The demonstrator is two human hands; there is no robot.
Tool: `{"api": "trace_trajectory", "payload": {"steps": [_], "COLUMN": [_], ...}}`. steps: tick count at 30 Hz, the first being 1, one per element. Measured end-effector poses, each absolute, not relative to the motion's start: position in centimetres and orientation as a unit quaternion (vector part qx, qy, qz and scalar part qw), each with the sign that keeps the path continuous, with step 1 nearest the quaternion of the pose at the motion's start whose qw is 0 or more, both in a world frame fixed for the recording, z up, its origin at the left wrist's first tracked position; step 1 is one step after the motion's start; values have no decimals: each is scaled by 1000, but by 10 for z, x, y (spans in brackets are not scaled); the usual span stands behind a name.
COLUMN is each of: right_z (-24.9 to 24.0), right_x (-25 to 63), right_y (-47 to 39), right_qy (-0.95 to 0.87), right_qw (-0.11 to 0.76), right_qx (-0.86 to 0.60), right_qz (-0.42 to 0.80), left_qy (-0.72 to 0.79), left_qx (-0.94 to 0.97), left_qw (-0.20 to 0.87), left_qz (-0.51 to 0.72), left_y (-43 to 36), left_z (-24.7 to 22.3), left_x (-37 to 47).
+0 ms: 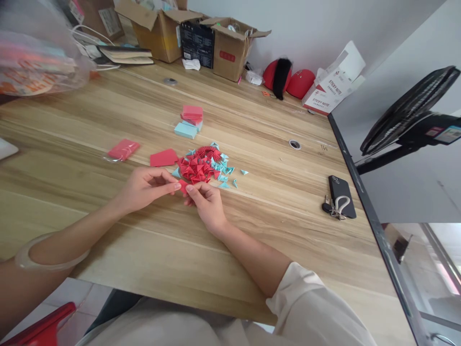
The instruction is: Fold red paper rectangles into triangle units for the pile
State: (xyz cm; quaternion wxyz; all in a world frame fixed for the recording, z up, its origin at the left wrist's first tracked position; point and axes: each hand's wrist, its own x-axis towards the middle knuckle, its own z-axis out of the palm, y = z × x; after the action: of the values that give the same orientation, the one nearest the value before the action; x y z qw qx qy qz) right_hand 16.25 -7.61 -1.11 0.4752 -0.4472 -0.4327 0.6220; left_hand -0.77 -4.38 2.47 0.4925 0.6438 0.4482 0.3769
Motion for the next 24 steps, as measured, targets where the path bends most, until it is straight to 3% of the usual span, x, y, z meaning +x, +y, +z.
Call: {"api": "trace_trajectory", "payload": {"steps": [24], "right_z": [-8], "right_x": [162], "right_y": [-77], "right_qy": [-448], "right_qw": [455], "right_qx": [-439], "right_qz": [632], "left_qy": [443], "left_qx": [638], "left_qw": [492], "left_qz": [393], "left_y": [-46], "left_z": [25], "left_x": [-5]}}
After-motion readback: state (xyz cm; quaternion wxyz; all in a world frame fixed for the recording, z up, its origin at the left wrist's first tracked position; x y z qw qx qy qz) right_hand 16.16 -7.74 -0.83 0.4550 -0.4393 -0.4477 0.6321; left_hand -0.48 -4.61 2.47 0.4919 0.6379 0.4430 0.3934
